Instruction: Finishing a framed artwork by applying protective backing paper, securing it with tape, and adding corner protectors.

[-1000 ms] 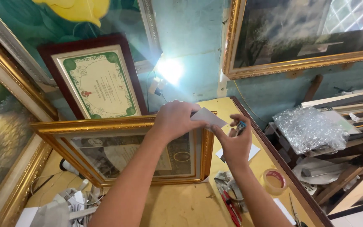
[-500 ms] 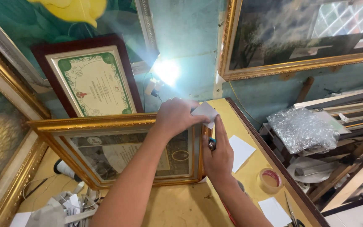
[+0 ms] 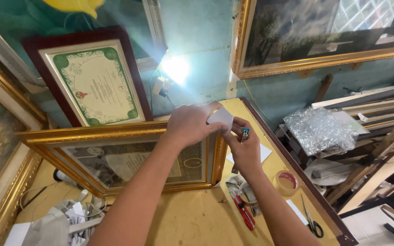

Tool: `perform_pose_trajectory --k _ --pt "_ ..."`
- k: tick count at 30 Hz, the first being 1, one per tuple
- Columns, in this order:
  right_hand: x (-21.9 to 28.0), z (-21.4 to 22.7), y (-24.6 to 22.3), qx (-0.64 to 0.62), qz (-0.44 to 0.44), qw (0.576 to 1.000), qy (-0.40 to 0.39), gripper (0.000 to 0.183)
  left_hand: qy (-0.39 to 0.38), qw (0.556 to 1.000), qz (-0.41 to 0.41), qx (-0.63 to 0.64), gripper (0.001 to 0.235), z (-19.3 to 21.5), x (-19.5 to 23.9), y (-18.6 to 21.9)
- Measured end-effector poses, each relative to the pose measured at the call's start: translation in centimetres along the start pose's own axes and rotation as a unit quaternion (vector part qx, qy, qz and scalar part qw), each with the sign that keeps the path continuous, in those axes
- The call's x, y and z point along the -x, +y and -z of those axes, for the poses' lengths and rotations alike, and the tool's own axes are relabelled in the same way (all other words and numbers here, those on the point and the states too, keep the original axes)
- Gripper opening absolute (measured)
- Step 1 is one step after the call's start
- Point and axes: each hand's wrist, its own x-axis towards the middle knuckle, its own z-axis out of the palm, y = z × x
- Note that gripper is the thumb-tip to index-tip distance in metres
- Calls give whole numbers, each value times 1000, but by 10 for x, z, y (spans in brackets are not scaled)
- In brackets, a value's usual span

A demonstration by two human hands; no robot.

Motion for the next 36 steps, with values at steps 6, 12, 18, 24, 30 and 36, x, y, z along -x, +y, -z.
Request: perform_pose_trajectory --k 6,12,18,24,30,36 --pt "0 32 7 -7 -42 987 -154 39 -58 998 20 -1 33 -6 19 8" --pt "18 57 2 -147 -202 940 -233 39 -72 997 -27 -15 29 -3 57 28" --pt "46 78 -19 -68 -205 954 -208 37 -20 994 -80 -66 28 -32 101 43" --pt "65 85 4 -153 -284 928 -186 18 169 957 -180 -150 20 -81 147 50" --pt "103 93 9 433 33 864 -256 24 225 934 -198 -194 13 -96 174 58" --pt "120 106 14 469 285 768 -330 70 236 936 -187 -180 8 -101 188 66"
